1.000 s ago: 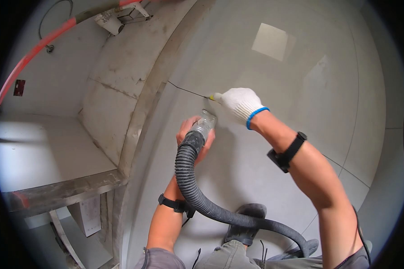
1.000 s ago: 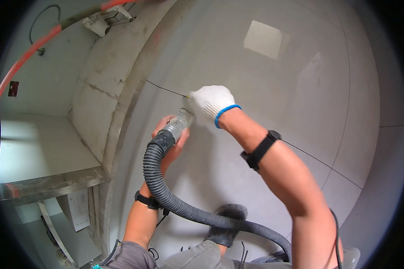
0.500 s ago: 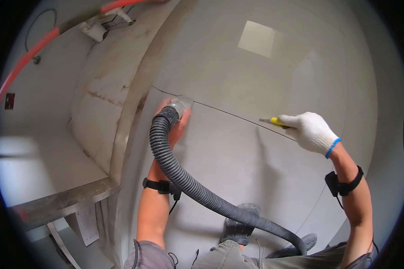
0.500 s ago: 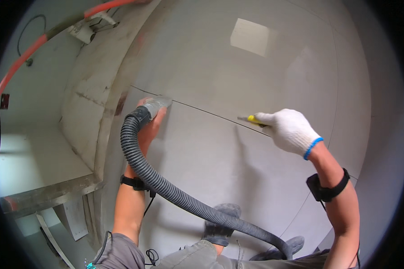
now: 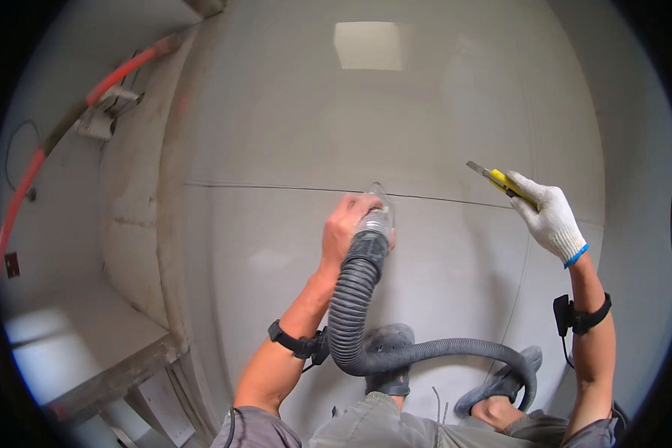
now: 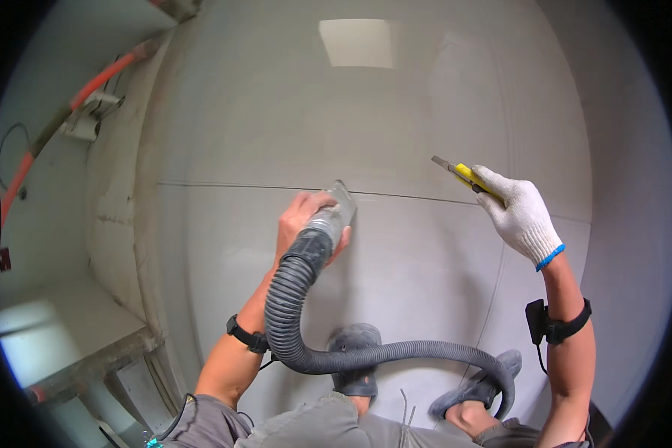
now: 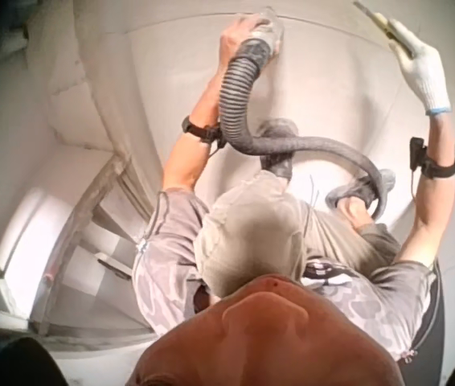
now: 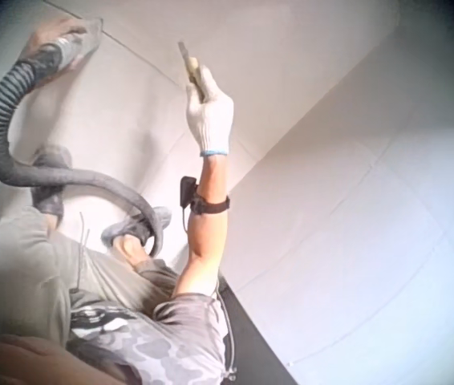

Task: Vacuuming dust and debris from floor tile seams after cutting or during renovation.

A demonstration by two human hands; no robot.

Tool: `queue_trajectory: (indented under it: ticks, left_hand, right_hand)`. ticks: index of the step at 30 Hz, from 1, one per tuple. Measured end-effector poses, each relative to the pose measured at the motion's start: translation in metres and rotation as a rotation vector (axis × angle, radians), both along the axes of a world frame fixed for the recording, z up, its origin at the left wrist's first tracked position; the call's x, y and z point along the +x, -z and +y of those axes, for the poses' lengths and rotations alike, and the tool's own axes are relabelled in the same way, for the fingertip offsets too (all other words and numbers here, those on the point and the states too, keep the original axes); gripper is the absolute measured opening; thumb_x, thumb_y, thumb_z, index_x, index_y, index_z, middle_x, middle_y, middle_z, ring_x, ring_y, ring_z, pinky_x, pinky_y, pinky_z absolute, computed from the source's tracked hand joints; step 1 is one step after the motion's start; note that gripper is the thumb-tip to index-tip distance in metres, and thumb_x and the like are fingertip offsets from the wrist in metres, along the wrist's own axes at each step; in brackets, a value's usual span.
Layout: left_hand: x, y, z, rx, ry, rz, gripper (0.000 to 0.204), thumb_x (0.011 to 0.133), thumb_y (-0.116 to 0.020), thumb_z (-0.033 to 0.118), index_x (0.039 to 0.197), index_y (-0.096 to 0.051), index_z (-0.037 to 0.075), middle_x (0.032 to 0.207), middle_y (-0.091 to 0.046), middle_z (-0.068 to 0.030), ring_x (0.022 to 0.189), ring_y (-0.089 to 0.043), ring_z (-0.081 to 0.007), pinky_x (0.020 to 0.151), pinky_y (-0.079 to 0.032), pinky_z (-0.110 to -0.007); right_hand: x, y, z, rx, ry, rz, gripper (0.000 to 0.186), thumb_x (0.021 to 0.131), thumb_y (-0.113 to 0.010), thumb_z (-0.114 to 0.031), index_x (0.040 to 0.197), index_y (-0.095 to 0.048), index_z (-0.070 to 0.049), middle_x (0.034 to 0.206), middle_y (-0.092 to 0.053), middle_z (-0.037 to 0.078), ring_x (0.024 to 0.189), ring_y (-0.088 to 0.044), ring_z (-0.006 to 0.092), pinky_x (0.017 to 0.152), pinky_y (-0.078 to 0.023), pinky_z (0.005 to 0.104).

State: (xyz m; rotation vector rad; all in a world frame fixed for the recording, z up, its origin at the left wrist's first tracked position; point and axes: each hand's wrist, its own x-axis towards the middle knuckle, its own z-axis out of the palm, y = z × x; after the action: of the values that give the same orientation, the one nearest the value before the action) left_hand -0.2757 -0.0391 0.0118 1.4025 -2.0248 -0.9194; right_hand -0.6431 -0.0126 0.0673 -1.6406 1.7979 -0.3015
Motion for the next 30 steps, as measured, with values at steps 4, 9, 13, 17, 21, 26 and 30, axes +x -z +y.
queue_trajectory:
  ticks: [4, 9, 13, 17, 21, 26, 30]
  left_hand:
    - [-0.031, 0.016, 0.002, 0.015, 0.282, 0.007, 0.047, 0.069, -0.088, 0.017, 0.11, -0.067, 0.006, 0.103, -0.07, -0.0159, 0.091, -0.069, -0.0347, 0.082, -0.06, -0.042]
    - [-0.078, 0.005, 0.005, 0.183, 0.511, -0.004, 0.051, 0.066, -0.09, 0.014, 0.112, -0.069, 0.011, 0.106, -0.069, -0.0135, 0.095, -0.07, -0.0345, 0.084, -0.06, -0.042]
    - [-0.115, 0.004, 0.062, 0.314, 0.69, 0.045, 0.051, 0.067, -0.09, 0.009, 0.114, -0.07, 0.013, 0.114, -0.067, -0.0145, 0.1, -0.07, -0.035, 0.087, -0.059, -0.043]
    - [-0.132, 0.002, 0.096, 0.451, 0.884, 0.11, 0.048, 0.071, -0.09, 0.006, 0.113, -0.069, 0.011, 0.119, -0.066, -0.0161, 0.106, -0.069, -0.0353, 0.091, -0.058, -0.044]
    - [-0.142, -0.045, 0.125, 0.538, 0.997, 0.077, 0.047, 0.071, -0.09, 0.006, 0.113, -0.068, 0.011, 0.121, -0.065, -0.0169, 0.106, -0.068, -0.0356, 0.093, -0.058, -0.044]
    - [-0.126, -0.063, 0.156, 0.53, 1.132, -0.016, 0.049, 0.071, -0.089, 0.003, 0.115, -0.067, 0.009, 0.124, -0.064, -0.0183, 0.106, -0.066, -0.0361, 0.094, -0.058, -0.044]
    - [-0.128, -0.071, 0.169, 0.526, 1.199, -0.044, 0.045, 0.075, -0.089, 0.007, 0.115, -0.067, 0.008, 0.124, -0.064, -0.0187, 0.108, -0.066, -0.037, 0.095, -0.057, -0.044]
  right_hand:
    - [-0.032, 0.002, 0.036, 0.001, 0.032, 0.048, 0.04, 0.096, -0.07, -0.014, 0.135, -0.068, -0.003, 0.114, -0.073, 0.025, 0.094, -0.072, 0.0414, 0.088, -0.057, 0.0418]
    - [-0.075, -0.012, 0.075, 0.018, 0.089, 0.232, 0.038, 0.098, -0.068, -0.022, 0.135, -0.069, -0.011, 0.103, -0.075, 0.02, 0.087, -0.071, 0.0397, 0.079, -0.056, 0.0457]
    - [-0.114, -0.051, 0.159, 0.102, 0.063, 0.381, 0.037, 0.098, -0.067, -0.023, 0.135, -0.069, -0.014, 0.095, -0.074, 0.019, 0.084, -0.071, 0.0392, 0.077, -0.056, 0.0471]
    - [-0.128, -0.092, 0.236, 0.13, 0.076, 0.456, 0.038, 0.098, -0.068, -0.021, 0.134, -0.069, -0.012, 0.094, -0.074, 0.019, 0.083, -0.07, 0.0401, 0.077, -0.055, 0.0476]
    - [-0.136, -0.181, 0.301, 0.211, 0.07, 0.548, 0.04, 0.095, -0.069, -0.018, 0.134, -0.068, -0.009, 0.103, -0.074, 0.021, 0.088, -0.069, 0.0424, 0.08, -0.055, 0.0472]
    - [-0.123, -0.253, 0.406, 0.267, 0.193, 0.582, 0.043, 0.097, -0.067, -0.018, 0.139, -0.066, -0.006, 0.116, -0.074, 0.021, 0.098, -0.07, 0.0399, 0.089, -0.055, 0.0439]
    - [-0.121, -0.277, 0.451, 0.294, 0.266, 0.664, 0.044, 0.099, -0.066, -0.019, 0.141, -0.065, -0.007, 0.124, -0.073, 0.018, 0.103, -0.07, 0.0369, 0.095, -0.055, 0.0419]
